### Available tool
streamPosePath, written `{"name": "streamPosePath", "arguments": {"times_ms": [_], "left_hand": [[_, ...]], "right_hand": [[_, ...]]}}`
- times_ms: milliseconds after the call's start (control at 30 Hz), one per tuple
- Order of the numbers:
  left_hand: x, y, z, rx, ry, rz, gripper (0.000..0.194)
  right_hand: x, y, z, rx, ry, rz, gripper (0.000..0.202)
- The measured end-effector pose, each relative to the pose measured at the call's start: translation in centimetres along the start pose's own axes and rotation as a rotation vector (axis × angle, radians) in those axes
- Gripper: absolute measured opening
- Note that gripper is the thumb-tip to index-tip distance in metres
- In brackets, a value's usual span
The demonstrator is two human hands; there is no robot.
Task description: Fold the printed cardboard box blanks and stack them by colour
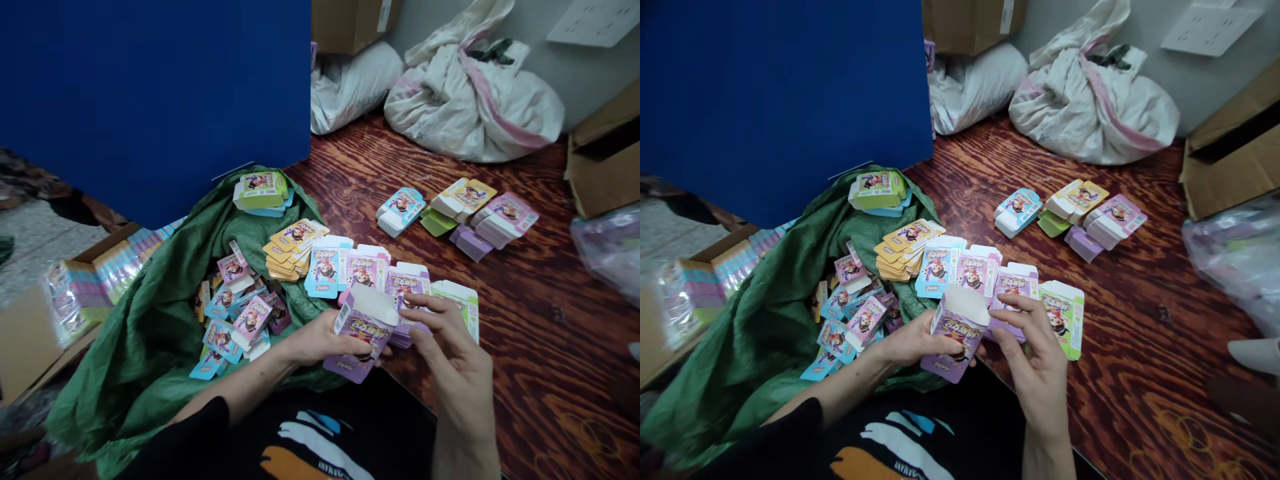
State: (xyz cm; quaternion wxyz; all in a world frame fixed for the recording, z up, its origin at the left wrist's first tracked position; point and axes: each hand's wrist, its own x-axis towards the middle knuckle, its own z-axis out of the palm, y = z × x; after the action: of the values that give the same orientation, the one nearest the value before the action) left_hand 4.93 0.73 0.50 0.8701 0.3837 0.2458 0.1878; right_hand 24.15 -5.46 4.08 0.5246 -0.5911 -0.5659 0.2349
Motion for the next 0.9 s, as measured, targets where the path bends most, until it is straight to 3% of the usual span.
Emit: {"name": "streamPosePath", "arguments": {"times_ms": [267,433,533,700,800,900], "left_hand": [[0.2,-0.6,-0.1,-0.085,0.022,0.010,0.060],[0.4,-0.9,-0.1,-0.102,0.005,-0.005,0.067],[0.5,-1.1,-0.3,-0.040,0.036,-0.007,0.071],[0.5,-0.6,-0.6,0.076,0.236,0.110,0.069],[0.1,-0.2,-0.7,0.158,0.258,0.181,0.057],[-0.5,0.1,-0.7,0.301,0.294,0.241,0.060]], "right_hand": [[-1.8,3.2,1.9,0.359,-0.187,0.366,0.033],[-2.3,2.9,2.7,0.476,-0.149,0.497,0.031],[-1.8,2.2,2.9,0.407,-0.097,0.426,0.021],[-1.1,1.9,3.1,0.129,0.068,0.160,0.014],[-1.1,2.2,3.0,0.074,0.099,0.145,0.014],[-1.1,2.5,2.7,0.067,0.080,0.139,0.014]]}}
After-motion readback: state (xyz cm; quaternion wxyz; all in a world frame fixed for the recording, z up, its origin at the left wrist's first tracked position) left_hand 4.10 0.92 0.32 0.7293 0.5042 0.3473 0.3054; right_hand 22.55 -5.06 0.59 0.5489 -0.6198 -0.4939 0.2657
